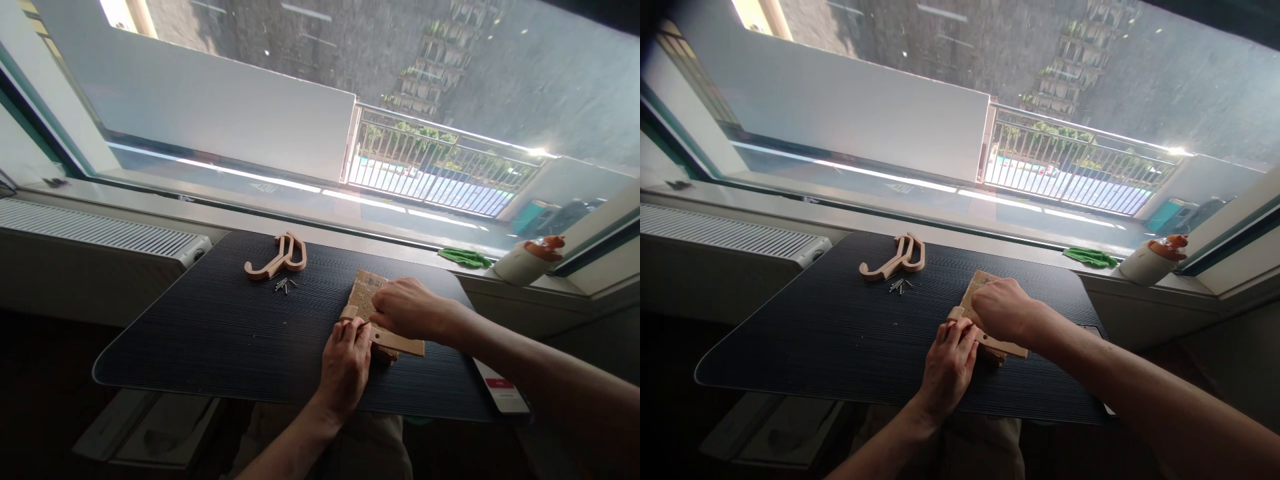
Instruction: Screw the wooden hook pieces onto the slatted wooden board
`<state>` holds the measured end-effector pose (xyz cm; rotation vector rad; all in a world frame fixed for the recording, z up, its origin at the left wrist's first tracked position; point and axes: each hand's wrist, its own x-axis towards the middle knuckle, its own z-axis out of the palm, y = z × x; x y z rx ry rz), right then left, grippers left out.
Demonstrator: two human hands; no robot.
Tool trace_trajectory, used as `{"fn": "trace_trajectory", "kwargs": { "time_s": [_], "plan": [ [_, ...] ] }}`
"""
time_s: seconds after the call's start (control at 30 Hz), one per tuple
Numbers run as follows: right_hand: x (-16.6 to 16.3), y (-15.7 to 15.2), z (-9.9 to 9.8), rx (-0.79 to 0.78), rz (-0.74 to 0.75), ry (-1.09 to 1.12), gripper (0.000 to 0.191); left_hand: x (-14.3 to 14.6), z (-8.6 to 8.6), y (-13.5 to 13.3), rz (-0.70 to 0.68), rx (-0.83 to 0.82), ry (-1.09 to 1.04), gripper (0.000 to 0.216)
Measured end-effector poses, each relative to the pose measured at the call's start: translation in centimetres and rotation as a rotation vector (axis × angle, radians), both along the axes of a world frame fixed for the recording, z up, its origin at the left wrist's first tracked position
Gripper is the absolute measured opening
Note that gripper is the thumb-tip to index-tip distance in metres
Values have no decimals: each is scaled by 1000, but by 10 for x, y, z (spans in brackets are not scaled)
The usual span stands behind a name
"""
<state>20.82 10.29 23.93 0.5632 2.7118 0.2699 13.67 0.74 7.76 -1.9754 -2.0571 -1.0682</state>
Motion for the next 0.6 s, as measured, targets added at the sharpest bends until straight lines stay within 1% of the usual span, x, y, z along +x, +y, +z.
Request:
{"fn": "trace_trajectory", "kwargs": {
  "time_s": [0.07, 0.13, 0.23, 0.37, 0.6],
  "plan": [
    [0, 1, 0, 9, -48, 9, 37, 0, 0, 0, 9, 6, 8, 33],
    [0, -1, 3, -14, -52, 9, 34, 0, 0, 0, 18, 10, 12, 33],
    [0, -6, 12, -45, 1, -42, 22, 0, 0, -1, 7, 0, 12, 33],
    [-2, -11, 20, 6, 62, -35, 19, 0, 0, 0, 10, 9, 15, 36],
    [-14, -14, 13, 46, 108, 37, 24, -1, -1, 1, 5, 27, 15, 28]
  ]
}}
